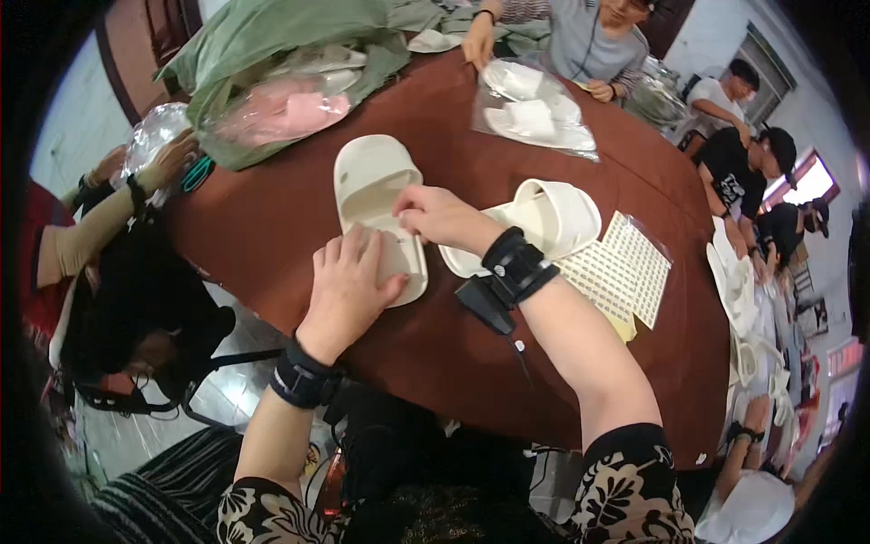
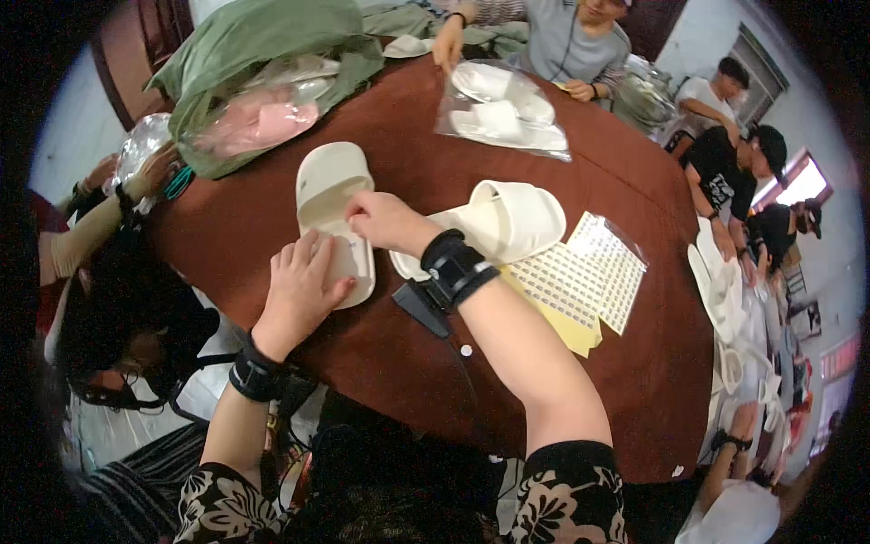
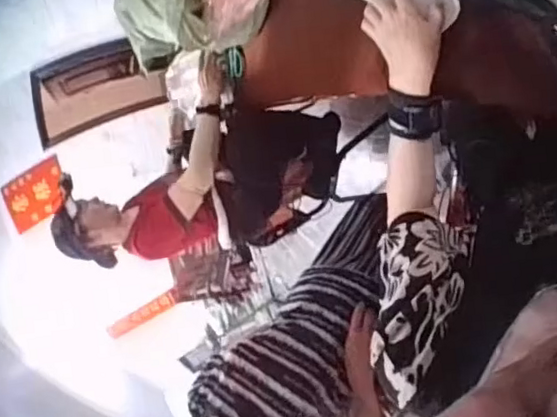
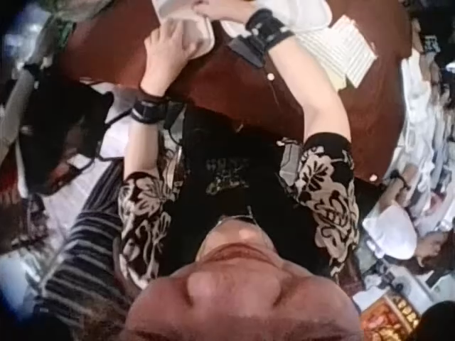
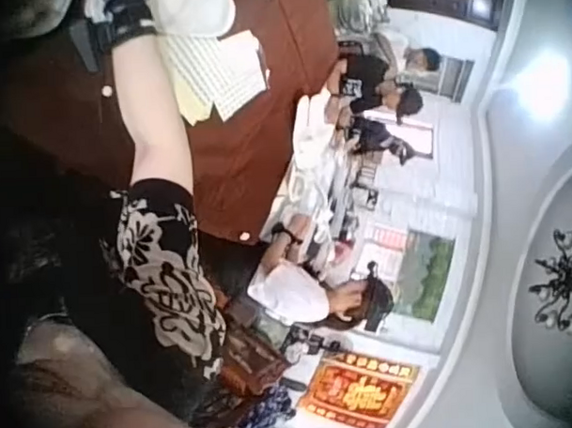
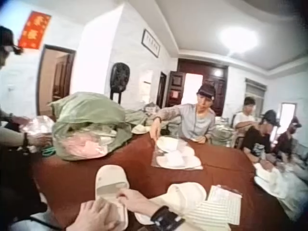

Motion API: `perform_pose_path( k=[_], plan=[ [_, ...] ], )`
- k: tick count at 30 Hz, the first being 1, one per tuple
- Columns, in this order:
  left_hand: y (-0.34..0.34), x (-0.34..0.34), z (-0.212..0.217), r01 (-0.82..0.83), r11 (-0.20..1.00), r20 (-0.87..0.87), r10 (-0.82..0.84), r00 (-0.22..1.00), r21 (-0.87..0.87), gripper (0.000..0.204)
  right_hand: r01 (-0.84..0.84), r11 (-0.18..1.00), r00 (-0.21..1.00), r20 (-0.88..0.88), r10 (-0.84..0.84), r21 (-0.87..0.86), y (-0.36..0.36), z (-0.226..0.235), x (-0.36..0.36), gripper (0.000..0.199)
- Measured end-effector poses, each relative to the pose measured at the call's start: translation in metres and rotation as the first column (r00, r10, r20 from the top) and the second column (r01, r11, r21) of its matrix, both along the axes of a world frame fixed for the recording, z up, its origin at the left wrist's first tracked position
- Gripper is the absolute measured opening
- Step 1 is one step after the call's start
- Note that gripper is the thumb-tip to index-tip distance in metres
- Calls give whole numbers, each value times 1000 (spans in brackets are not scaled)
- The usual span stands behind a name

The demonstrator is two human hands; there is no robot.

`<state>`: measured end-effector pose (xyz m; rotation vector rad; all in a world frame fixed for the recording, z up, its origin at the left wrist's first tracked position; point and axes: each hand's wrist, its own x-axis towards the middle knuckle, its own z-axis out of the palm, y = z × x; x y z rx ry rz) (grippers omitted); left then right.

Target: Applying size or quality control labels inside white slippers at a manufacturing table.

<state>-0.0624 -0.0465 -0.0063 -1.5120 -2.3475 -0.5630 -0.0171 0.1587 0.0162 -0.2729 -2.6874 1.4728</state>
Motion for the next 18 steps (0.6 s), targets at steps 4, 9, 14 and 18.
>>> perform_pose_path(
  k=[4,9,14,18],
  plan=[
    [-1,0,-4,-16,998,31,14,999,53,59,-67,992,994,-83,75,103,-1,-9,-2,29],
    [3,-1,-5,-45,997,39,43,998,62,60,-51,954,991,-105,85,297,-6,-5,-1,29],
    [-5,-8,-11,-26,987,153,2,988,156,56,-57,939,977,-176,123,338,14,31,23,26],
    [-1,-4,-5,2,980,167,-36,985,201,54,230,897,966,-197,-165,377,70,73,84,25]
  ],
)
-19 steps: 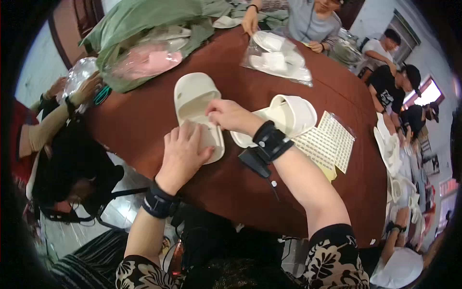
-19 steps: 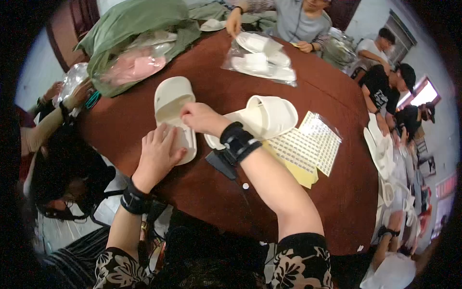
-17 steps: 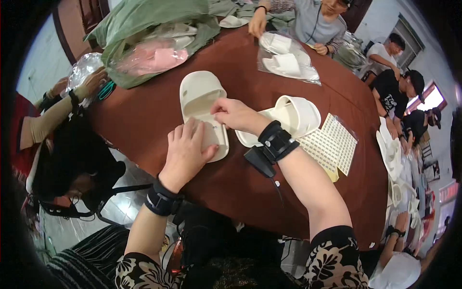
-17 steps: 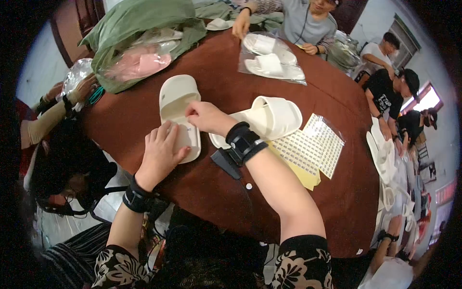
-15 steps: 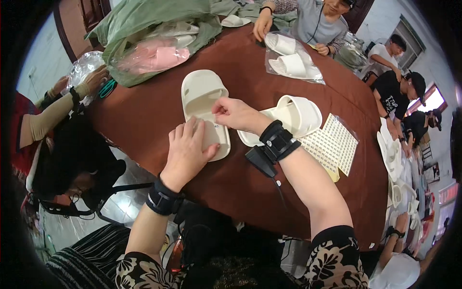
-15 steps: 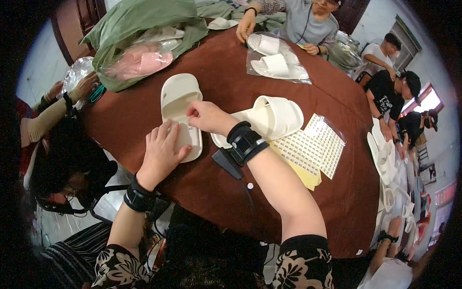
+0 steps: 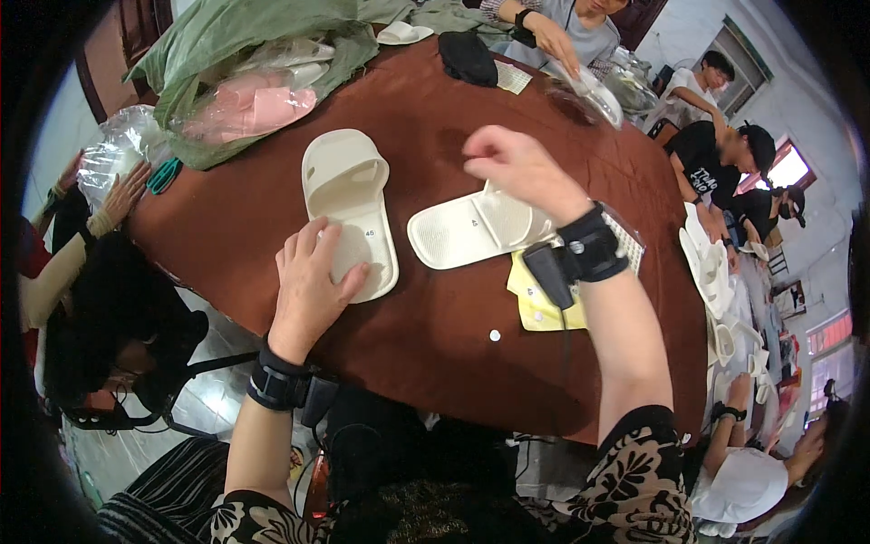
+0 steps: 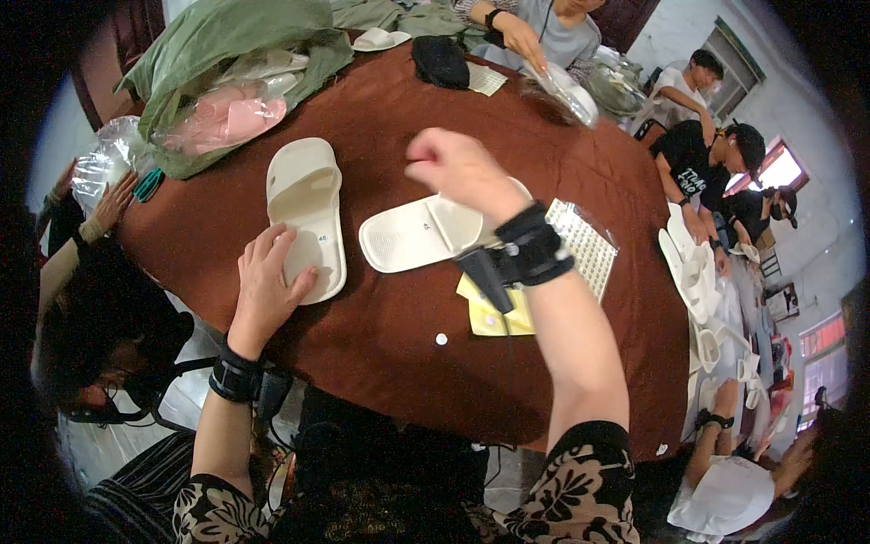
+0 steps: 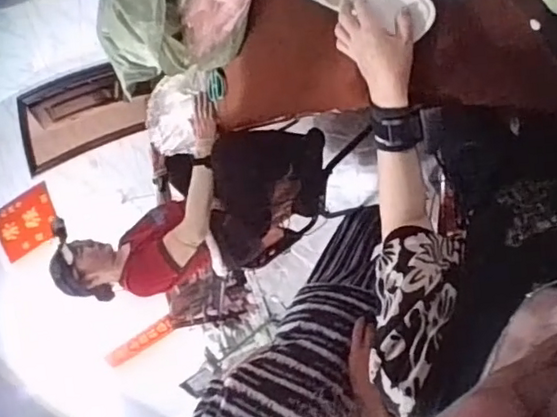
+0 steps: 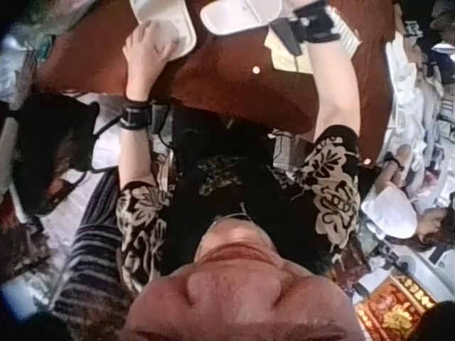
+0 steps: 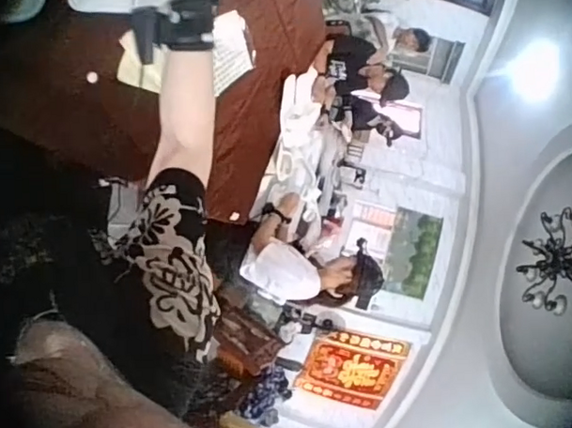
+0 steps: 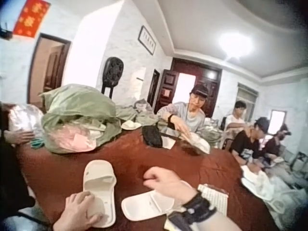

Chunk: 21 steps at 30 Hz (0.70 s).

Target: Applying size or quality control labels inside white slippers at a manufacturing table.

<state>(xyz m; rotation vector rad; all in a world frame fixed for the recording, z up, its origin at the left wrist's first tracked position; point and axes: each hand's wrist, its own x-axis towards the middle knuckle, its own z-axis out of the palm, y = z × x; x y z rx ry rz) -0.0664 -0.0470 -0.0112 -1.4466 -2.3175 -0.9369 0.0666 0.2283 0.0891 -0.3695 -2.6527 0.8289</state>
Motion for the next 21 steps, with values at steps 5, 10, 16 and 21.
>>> perform_pose_path(
  k=[5,10,16,21],
  plan=[
    [-2,-1,0,8,1000,-12,-8,1000,28,54,271,943,931,194,-308,194,67,-11,58,57],
    [-4,-4,-3,-9,1000,-13,9,1000,12,54,275,940,928,311,-206,-199,60,-27,64,68],
    [-2,-6,-4,0,1000,5,0,1000,16,51,308,763,940,57,-337,-569,52,-9,55,63],
    [-6,-35,22,109,994,290,-109,951,19,47,171,785,948,-117,-295,-596,47,30,64,57]
  ],
)
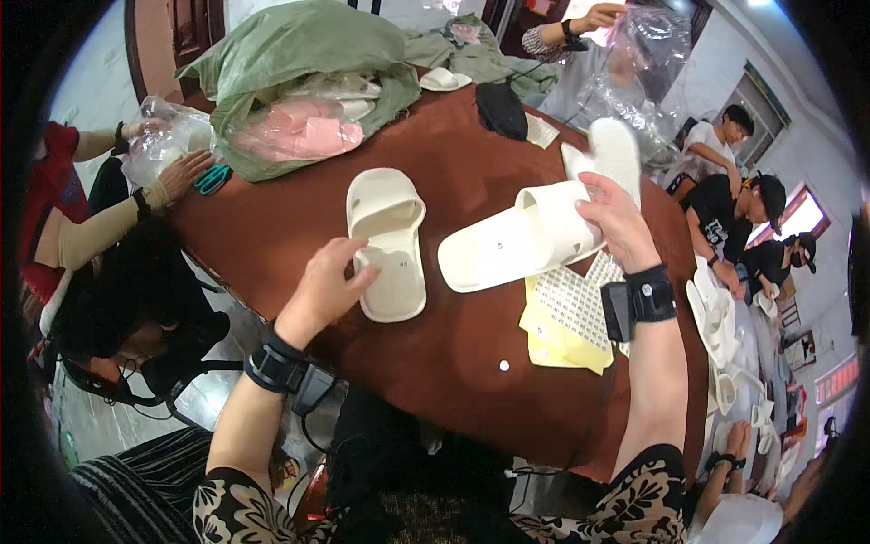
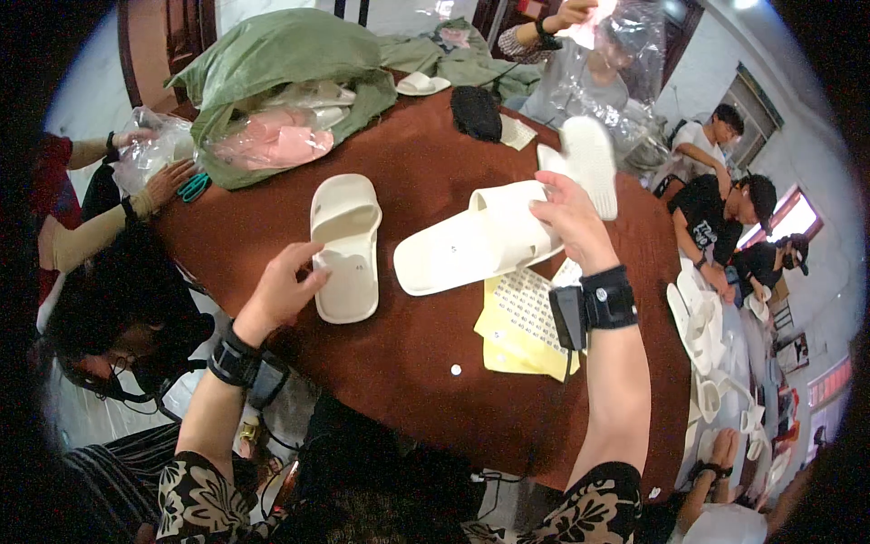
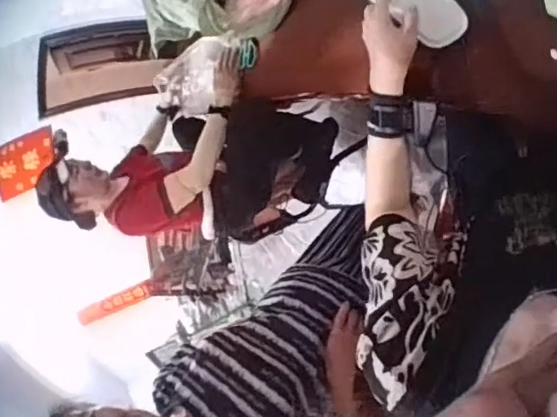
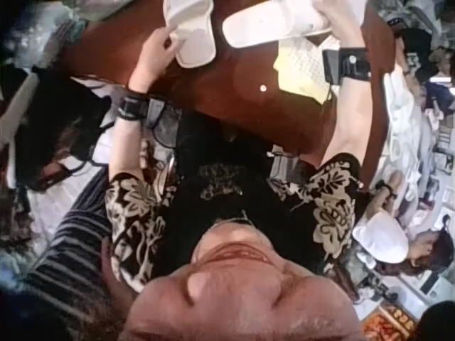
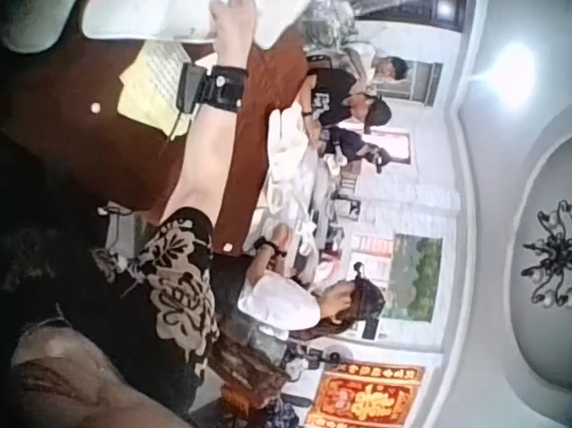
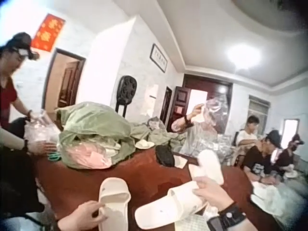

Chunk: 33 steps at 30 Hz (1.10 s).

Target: Applying size or quality control labels inside white slippers at a manufacturing table.

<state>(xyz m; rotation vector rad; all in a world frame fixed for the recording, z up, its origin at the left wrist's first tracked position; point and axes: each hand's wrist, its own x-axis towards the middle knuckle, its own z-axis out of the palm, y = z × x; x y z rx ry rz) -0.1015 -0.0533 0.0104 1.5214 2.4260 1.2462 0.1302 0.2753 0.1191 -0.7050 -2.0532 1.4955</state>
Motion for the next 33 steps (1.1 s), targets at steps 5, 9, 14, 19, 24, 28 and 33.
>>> perform_pose_path(
  k=[5,9,14,19,24,28,33],
  plan=[
    [28,-50,21,-42,993,-172,60,983,109,45,-78,991,986,-156,60,-109,-27,19,11,60],
    [66,-97,13,-10,990,-195,-18,981,-139,62,-173,931,961,-261,88,-322,-44,-6,2,54],
    [83,-109,12,144,943,24,-144,989,-299,72,-149,810,962,-273,-14,-566,-73,-29,3,44],
    [66,-94,18,66,943,-148,-120,982,-327,63,-152,801,922,-376,-97,-579,-116,-55,0,42],
    [50,-80,7,-25,959,-253,-49,966,-282,56,-157,815,936,-348,-58,-558,-129,-64,-1,57],
    [38,-66,10,-90,972,-295,23,955,-218,57,-259,875,966,-118,231,-408,-104,-60,18,57],
    [25,-62,11,-118,957,-244,52,968,-265,55,-269,805,963,-152,222,-529,-107,-39,34,49]
  ],
)
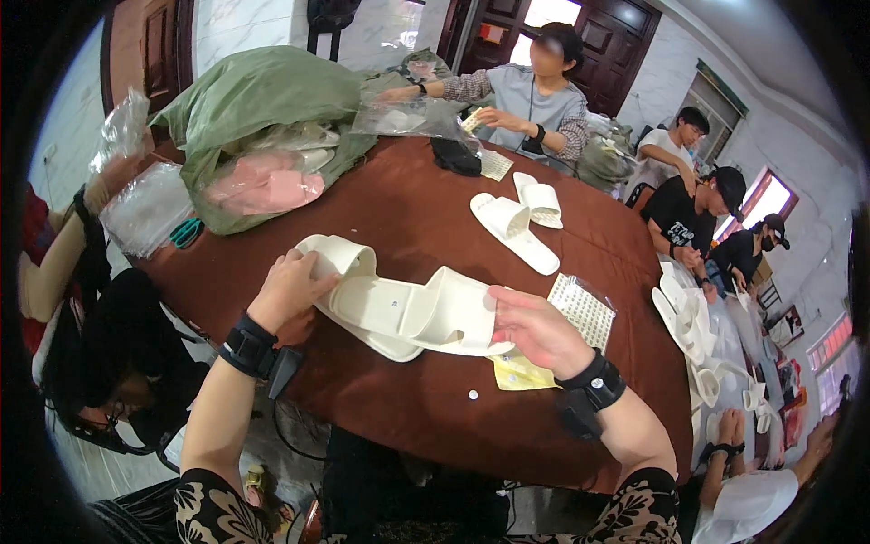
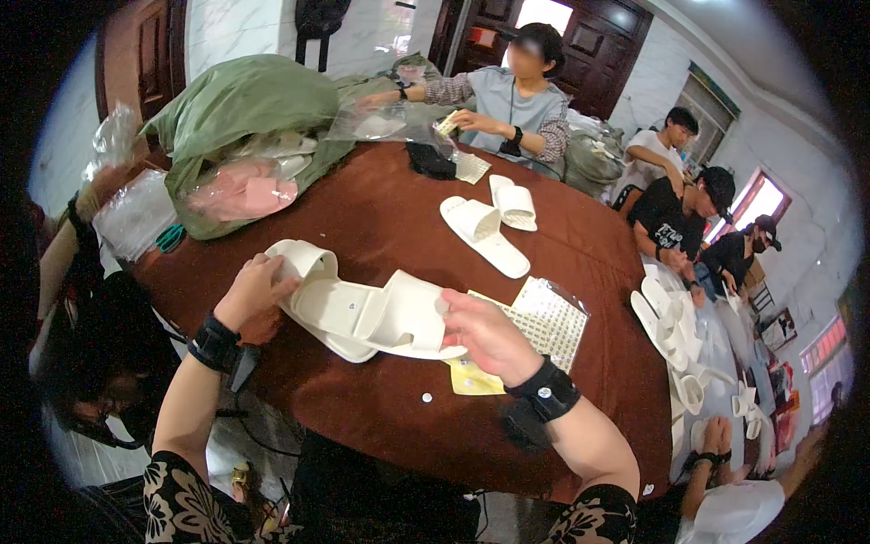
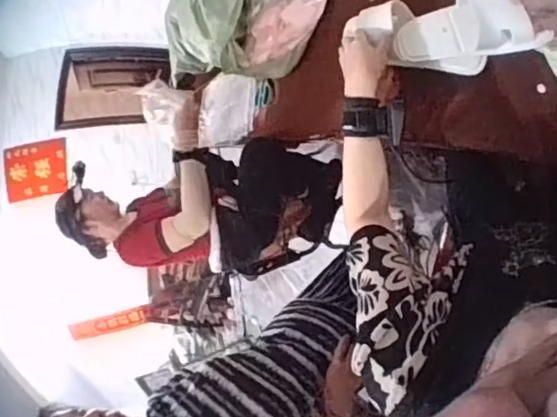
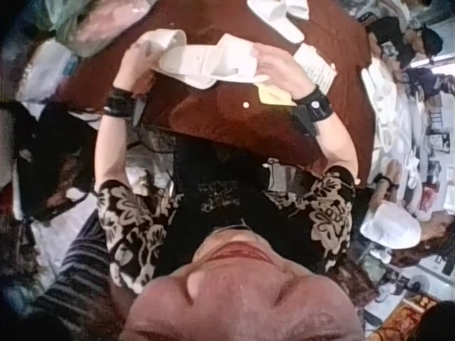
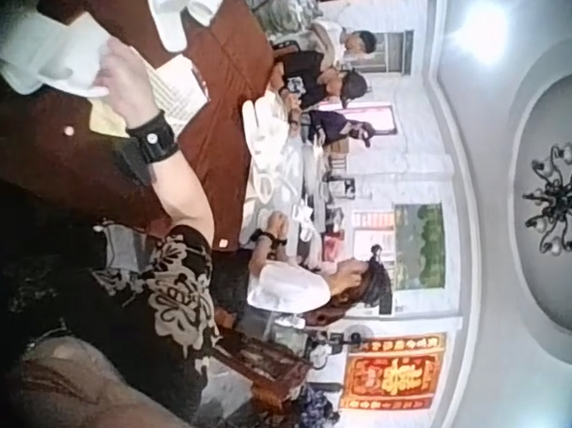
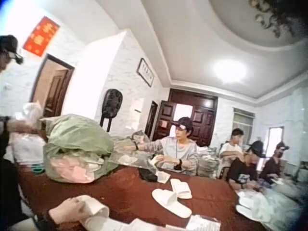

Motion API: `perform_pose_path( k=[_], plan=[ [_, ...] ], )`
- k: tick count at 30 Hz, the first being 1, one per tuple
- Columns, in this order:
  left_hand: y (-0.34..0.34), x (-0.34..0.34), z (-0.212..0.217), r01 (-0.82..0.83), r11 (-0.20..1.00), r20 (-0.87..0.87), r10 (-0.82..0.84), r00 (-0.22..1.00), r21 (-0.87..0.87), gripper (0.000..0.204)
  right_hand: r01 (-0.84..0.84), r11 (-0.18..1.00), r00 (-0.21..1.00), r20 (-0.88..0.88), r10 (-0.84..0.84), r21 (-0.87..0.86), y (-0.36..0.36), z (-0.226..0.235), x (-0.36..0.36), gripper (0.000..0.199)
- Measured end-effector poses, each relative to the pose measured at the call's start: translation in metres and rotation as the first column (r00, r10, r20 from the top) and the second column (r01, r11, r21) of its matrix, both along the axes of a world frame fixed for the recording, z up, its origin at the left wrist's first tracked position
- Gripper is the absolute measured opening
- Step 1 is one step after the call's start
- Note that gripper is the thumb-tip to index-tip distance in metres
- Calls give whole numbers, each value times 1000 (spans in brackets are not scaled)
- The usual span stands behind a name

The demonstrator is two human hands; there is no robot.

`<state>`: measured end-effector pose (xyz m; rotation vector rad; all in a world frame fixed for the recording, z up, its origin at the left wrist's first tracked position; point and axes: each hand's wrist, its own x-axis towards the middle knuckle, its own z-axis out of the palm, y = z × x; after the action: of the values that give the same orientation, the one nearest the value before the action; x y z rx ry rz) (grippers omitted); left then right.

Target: Applying size or quality control labels inside white slippers at a manufacturing table.

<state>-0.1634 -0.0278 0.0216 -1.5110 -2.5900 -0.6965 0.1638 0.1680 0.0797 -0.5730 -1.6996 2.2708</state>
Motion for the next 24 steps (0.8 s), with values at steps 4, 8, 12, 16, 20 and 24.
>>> perform_pose_path(
  k=[4,8,12,16,20,24],
  plan=[
    [-3,4,0,20,999,41,-22,999,48,54,69,996,998,8,-69,-61,-9,12,-1,45],
    [-4,0,-6,8,998,-73,-4,997,62,57,92,991,995,-23,-95,-92,-10,3,-10,47],
    [-2,-12,-13,66,984,182,-97,979,167,58,18,994,994,-102,-30,-110,-25,0,-30,45],
    [-5,-8,-13,66,990,191,-90,977,126,60,-128,981,976,-192,99,-147,-49,-8,-62,49],
    [-4,-1,-8,30,997,149,-41,988,77,61,-3,978,988,-155,-30,-207,-63,-22,-86,61],
    [0,-2,-14,47,988,173,-72,982,145,58,28,977,980,-186,-68,-210,-62,-34,-93,61]
  ],
)
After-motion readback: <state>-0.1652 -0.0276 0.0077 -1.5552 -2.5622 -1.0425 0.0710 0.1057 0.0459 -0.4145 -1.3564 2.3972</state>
